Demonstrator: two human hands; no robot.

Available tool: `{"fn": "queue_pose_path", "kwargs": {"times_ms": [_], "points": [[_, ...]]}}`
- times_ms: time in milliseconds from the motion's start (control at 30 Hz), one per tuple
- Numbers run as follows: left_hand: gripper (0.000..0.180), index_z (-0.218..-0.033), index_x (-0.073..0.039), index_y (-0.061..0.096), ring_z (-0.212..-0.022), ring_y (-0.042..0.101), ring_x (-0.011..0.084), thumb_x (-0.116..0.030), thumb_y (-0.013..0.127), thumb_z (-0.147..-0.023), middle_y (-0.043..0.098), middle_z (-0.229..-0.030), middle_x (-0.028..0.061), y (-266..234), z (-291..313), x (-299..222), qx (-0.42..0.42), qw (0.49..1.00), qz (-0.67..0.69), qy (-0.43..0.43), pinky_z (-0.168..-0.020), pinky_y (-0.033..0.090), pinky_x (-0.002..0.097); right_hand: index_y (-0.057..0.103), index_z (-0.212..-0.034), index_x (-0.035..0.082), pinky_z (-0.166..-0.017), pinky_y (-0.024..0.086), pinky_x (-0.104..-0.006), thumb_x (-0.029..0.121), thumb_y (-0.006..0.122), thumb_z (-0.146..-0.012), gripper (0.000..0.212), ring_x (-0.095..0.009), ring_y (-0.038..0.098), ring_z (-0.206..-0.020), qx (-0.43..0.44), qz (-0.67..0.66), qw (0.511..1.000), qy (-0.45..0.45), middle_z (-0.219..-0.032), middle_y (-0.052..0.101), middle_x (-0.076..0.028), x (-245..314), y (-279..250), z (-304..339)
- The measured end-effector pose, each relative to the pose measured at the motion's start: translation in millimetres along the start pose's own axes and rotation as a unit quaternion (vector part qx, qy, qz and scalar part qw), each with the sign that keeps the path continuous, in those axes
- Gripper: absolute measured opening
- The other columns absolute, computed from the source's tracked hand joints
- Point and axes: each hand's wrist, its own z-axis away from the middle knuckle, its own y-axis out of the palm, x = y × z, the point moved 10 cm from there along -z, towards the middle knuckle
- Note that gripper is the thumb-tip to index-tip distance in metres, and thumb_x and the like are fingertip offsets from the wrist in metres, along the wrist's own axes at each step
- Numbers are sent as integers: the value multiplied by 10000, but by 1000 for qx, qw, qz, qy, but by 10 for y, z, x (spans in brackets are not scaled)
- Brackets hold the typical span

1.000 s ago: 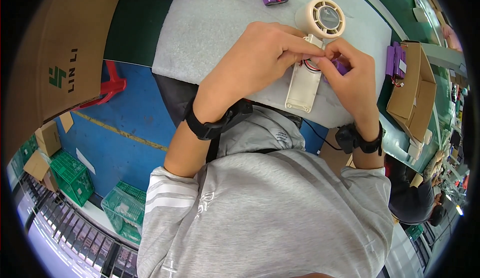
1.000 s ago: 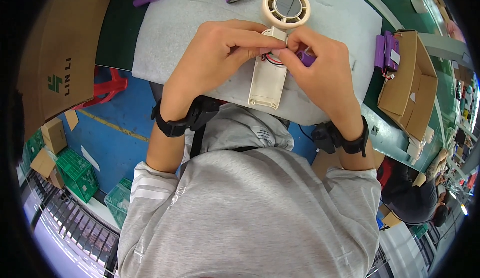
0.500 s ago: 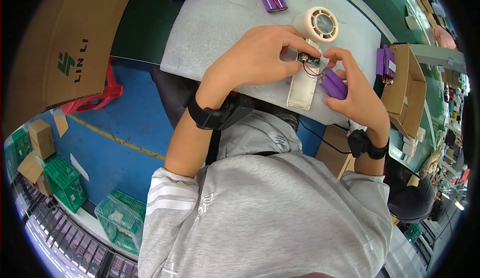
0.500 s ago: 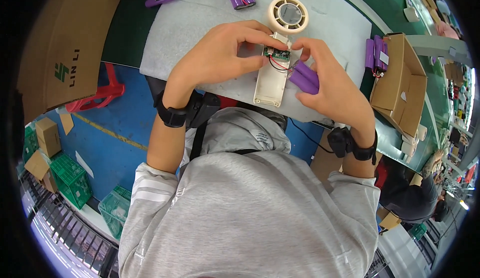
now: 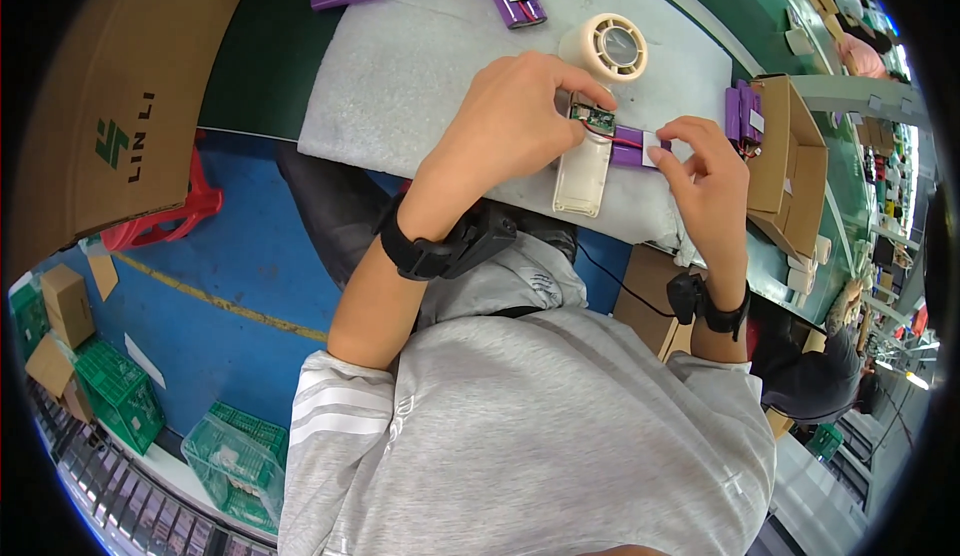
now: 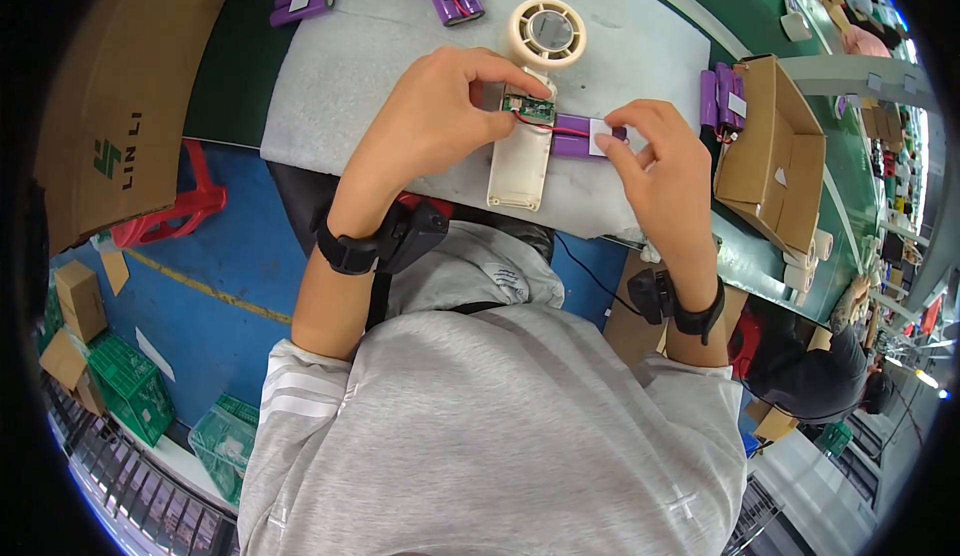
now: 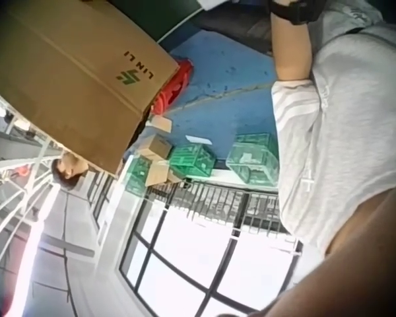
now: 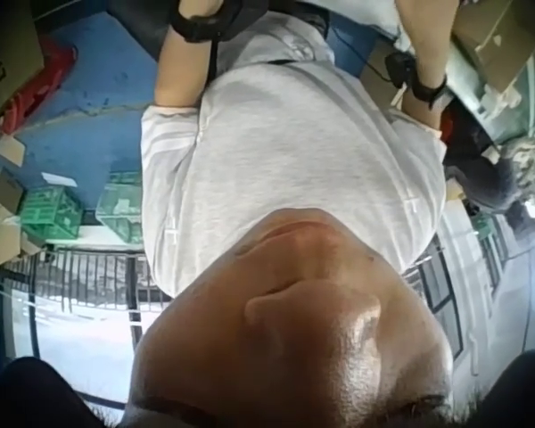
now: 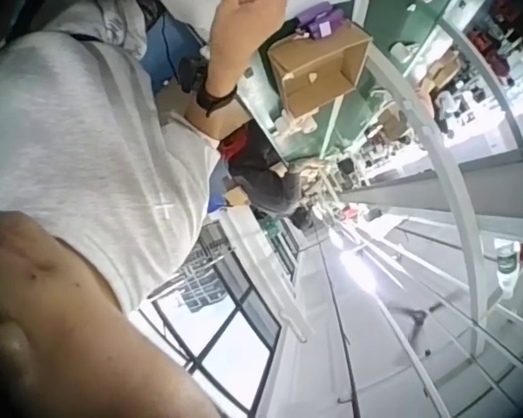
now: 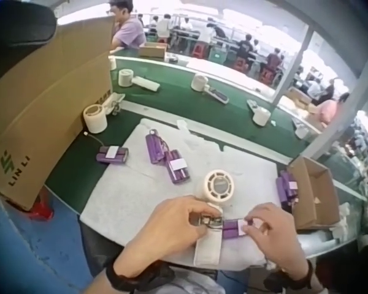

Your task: The person connects a battery pack to a circuit board inside a plastic fan housing, presses the battery into the compartment, and sets the assembly aside. They then reach into a box to gather more battery packs and repeat the process with another fan housing.

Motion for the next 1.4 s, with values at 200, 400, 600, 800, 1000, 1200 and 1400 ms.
{"fn": "queue_pose_path", "kwargs": {"times_ms": [200, 400, 600, 800, 1000, 1200, 1400], "points": [[300, -961, -124, 745, -776, 629, 265, -64, 664, -679, 683, -887, 115, 6, 28, -26, -12, 1000, 3, 7, -726, 500, 350, 692, -832, -15, -648, 522, -341, 43, 718, -769, 89, -269, 636, -710, 1, 81, 978, -192, -1010, 687, -150, 279, 36, 96], [312, -979, -119, 739, -765, 592, 256, -48, 642, -692, 693, -974, 86, 18, 107, -58, -11, 1000, 18, -8, -735, 489, 348, 689, -831, -15, -692, 526, -363, 55, 707, -771, 93, -287, 644, -768, 75, 124, 963, -228, -995, 690, -145, 438, 106, 92], [373, -1022, -117, 735, -697, 502, 165, -16, 621, -683, 694, -1113, 71, 1, 89, -81, -22, 999, -20, 17, -671, 470, 281, 701, -849, -5, -703, 523, -358, 92, 704, -782, 118, -276, 642, -783, 87, 147, 959, -227, -979, 700, -133, 339, 168, 31], [378, -1029, -125, 735, -691, 496, 164, -19, 615, -687, 688, -1142, 78, 23, 94, -61, -17, 1000, -14, 18, -679, 474, 280, 710, -870, 5, -700, 521, -354, 103, 697, -791, 126, -271, 641, -785, 85, 80, 970, -212, -977, 706, -115, 310, 62, 49], [358, -1021, -145, 740, -724, 522, 213, -42, 623, -700, 691, -1104, 69, 15, 97, -42, -12, 1000, -14, 1, -726, 485, 311, 702, -852, 6, -698, 520, -362, 104, 697, -780, 122, -278, 639, -779, 82, 114, 964, -227, -994, 707, -112, 328, 106, 80], [342, -1014, -158, 743, -779, 557, 241, -58, 631, -707, 692, -1084, 66, -10, 88, -64, -23, 1000, -8, 6, -766, 493, 326, 624, -821, -6, -709, 518, -377, 58, 667, -761, 98, -298, 624, -788, 84, 147, 961, -217, -1014, 670, -128, 413, 159, 63], [358, -1019, -148, 741, -791, 555, 215, -46, 626, -695, 691, -1089, 64, -4, 97, -61, -31, 999, -22, 22, -748, 484, 305, 512, -818, -12, -722, 493, -361, 0, 617, -762, 120, -313, 576, -807, 108, 75, 970, -203, -998, 562, -146, 395, 152, 37]]}}
